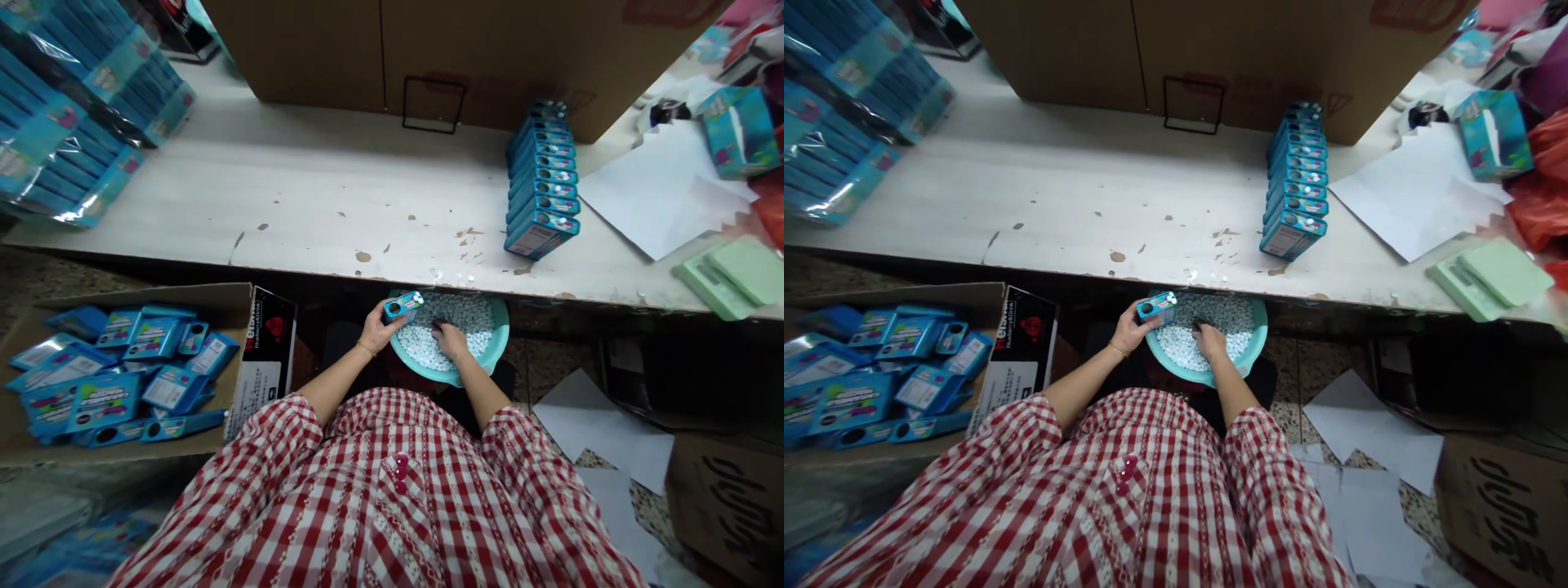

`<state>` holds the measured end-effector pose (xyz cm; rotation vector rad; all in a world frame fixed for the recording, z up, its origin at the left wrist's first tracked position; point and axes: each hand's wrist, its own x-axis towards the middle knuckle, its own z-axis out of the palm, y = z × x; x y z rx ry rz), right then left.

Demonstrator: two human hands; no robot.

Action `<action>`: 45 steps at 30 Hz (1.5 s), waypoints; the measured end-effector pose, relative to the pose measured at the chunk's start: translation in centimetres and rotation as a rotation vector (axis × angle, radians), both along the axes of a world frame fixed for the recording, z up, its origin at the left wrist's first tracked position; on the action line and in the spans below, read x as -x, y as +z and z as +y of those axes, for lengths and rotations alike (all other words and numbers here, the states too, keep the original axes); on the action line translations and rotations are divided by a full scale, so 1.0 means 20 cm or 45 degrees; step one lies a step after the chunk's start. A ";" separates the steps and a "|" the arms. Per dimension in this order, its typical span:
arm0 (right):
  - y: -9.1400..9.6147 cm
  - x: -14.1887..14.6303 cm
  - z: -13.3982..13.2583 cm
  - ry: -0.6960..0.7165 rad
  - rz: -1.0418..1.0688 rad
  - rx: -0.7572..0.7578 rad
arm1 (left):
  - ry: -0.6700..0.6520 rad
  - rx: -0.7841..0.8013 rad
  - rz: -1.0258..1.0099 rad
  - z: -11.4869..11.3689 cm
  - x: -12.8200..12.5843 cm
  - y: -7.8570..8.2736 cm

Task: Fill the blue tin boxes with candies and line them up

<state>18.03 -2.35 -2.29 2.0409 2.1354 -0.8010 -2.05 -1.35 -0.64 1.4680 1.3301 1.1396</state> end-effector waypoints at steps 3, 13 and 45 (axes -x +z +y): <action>-0.06 -0.07 0.00 -0.139 0.427 -0.083 | 0.046 0.005 -0.007 0.00 0.03 0.01; 0.23 -0.39 -0.06 -0.208 0.882 -0.116 | -0.011 -0.090 0.104 0.01 0.01 0.04; 0.93 -0.37 -0.13 0.090 -0.098 -0.298 | -0.218 0.225 -0.325 -0.02 -0.21 -0.05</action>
